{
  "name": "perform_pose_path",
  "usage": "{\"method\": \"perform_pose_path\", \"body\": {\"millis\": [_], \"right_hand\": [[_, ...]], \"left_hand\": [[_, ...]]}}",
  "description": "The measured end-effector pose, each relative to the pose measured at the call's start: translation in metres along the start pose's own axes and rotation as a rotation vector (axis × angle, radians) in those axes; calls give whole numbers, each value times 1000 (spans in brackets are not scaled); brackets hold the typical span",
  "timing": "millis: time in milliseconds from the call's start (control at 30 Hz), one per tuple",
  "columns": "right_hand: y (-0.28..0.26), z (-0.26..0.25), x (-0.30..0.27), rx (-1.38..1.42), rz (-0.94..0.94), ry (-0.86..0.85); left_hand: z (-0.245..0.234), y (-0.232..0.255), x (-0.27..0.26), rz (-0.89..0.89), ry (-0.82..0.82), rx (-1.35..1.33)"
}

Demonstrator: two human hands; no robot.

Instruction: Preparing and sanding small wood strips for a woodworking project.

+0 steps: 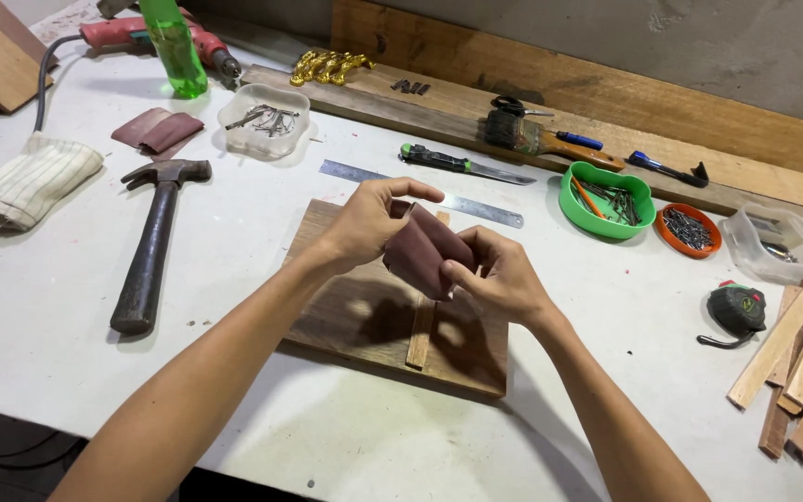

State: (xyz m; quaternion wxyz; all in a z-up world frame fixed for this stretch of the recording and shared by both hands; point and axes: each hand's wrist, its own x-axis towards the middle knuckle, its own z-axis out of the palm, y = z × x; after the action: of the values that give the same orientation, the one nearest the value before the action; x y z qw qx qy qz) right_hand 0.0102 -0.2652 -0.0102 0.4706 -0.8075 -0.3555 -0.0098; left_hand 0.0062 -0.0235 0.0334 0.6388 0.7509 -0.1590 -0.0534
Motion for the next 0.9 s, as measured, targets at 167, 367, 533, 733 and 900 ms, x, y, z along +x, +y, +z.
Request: {"method": "perform_pose_path", "body": {"millis": [167,367,533,733,900], "right_hand": [[-2,-6,1,367,244,33],[-16,9,7,354,211,107],[10,5,2,122,157,70],[29,21,-18,-606,33,-75],[27,27,-13,-708,92,-152]], "left_hand": [[7,-19,-1,-28,-2,-597],[39,-37,-6,117,29,-625],[14,-65,18,474,80,143],[14,-84,-2,746,-131,1338],[28,-99,-18,654,-162,1347]]}}
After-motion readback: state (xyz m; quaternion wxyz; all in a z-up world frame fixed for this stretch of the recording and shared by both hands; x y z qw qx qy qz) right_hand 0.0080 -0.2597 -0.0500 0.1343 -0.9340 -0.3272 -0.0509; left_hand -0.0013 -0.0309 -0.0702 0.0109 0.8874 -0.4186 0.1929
